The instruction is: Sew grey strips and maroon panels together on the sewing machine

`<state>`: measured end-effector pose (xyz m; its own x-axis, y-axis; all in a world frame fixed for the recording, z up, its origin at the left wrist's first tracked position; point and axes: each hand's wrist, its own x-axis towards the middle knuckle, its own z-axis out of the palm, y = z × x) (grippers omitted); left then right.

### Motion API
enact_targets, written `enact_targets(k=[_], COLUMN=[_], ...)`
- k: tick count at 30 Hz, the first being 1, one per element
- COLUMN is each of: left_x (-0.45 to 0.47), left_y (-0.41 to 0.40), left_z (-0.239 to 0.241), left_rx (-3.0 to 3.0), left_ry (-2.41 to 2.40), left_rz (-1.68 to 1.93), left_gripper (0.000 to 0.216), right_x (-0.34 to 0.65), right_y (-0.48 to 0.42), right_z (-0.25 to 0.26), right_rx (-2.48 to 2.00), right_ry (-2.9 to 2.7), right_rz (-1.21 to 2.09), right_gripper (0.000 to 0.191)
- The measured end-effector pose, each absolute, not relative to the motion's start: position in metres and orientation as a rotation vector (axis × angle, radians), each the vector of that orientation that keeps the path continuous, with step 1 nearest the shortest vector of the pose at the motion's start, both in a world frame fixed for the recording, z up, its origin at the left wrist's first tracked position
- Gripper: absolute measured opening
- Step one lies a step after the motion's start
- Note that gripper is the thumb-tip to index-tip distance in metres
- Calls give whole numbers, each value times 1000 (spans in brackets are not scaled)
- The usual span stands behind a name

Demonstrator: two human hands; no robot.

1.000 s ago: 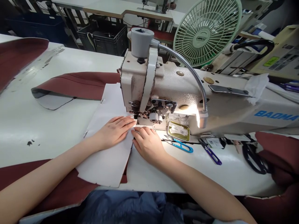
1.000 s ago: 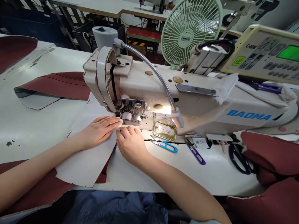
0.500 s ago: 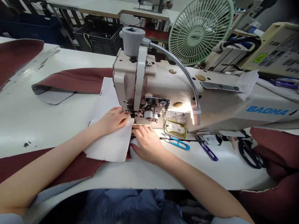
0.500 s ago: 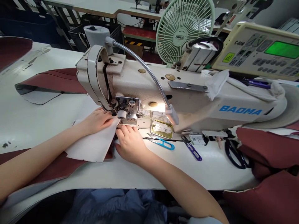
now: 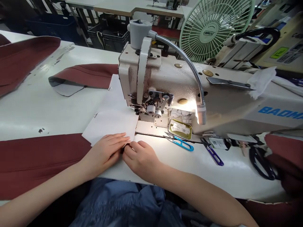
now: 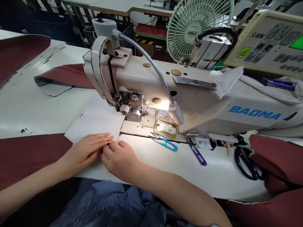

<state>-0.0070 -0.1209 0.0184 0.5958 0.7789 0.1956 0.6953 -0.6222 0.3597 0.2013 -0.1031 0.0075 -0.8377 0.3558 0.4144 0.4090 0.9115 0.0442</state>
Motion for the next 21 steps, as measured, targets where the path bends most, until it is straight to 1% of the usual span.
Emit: enact_targets(k=[5, 10, 15, 21], left_x=[-5, -8, -10, -8], left_y=[-103, -80, -57, -34], left_z=[-4, -6, -7, -9], left_rx=[2673, 2810, 2896, 2912], left_ry=[1133, 1052, 975, 899], left_rz=[586, 627, 718, 828], left_gripper=[39, 30, 26, 21], right_x=[200, 199, 198, 203], right_y=[-100, -100, -94, -79], right_z=[0, -2, -1, 0], right_rx=[-702, -823, -915, -1100], right_ry=[-2694, -2734, -2679, -2654], right_rz=[-192, -228, -331, -306], right_gripper=[26, 23, 22, 20])
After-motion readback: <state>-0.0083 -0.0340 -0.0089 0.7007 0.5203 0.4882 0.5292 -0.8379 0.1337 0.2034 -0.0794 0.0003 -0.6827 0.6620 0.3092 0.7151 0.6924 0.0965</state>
